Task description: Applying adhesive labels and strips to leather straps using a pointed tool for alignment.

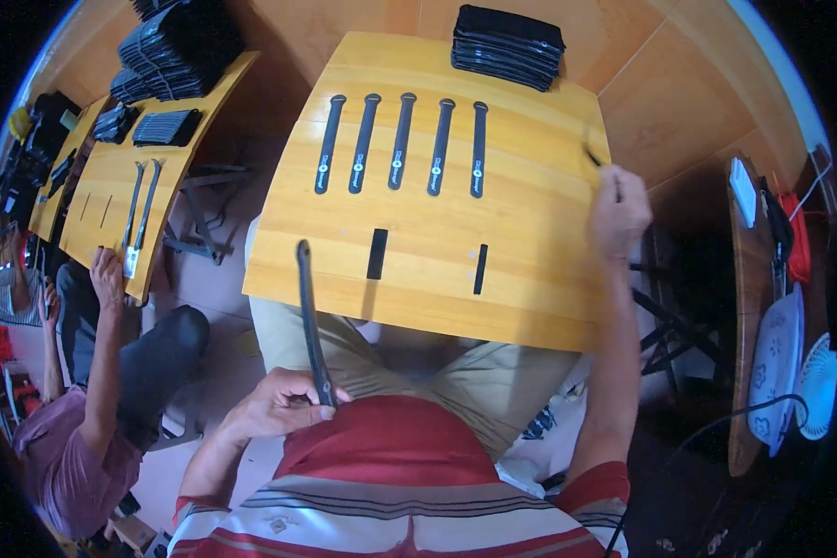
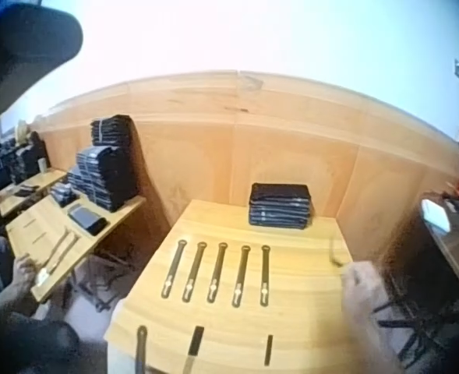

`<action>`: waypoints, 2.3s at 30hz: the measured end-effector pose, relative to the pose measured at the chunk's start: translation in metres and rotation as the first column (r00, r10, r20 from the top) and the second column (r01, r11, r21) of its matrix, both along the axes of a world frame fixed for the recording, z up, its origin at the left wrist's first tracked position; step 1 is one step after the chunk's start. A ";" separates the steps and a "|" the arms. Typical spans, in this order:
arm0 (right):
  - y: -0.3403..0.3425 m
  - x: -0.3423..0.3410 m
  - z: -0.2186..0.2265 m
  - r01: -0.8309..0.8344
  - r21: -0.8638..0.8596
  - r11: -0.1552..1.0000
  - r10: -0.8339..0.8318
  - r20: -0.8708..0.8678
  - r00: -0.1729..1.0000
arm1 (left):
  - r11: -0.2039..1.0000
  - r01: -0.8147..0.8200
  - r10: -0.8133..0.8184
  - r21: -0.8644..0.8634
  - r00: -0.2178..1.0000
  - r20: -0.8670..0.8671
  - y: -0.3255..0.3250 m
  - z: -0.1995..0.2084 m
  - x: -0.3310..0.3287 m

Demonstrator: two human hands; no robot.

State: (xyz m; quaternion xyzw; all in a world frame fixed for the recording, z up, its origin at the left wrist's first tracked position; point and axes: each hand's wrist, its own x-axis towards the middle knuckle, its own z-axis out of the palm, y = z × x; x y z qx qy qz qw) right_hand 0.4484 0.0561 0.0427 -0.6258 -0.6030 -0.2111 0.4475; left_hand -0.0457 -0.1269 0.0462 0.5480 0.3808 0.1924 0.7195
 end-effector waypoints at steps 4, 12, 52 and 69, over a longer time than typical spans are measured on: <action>-0.007 -0.040 -0.042 -0.129 -0.234 0.964 0.144 0.051 0.988 | 0.997 -0.040 0.045 -0.061 0.995 0.084 0.004 -0.001 0.008; -0.005 -0.067 -0.051 -0.219 -0.466 0.857 0.263 0.030 0.964 | 0.974 -0.216 0.205 0.074 0.970 0.134 0.014 -0.006 0.019; -0.146 -0.219 0.001 -0.936 -0.237 0.258 0.569 -0.746 0.346 | 0.910 -0.386 0.339 0.154 0.904 0.261 0.046 -0.025 0.045; -0.148 -0.219 -0.003 -0.928 -0.279 0.247 0.558 -0.742 0.371 | 0.880 -0.326 0.302 0.346 0.946 0.121 0.047 -0.031 0.045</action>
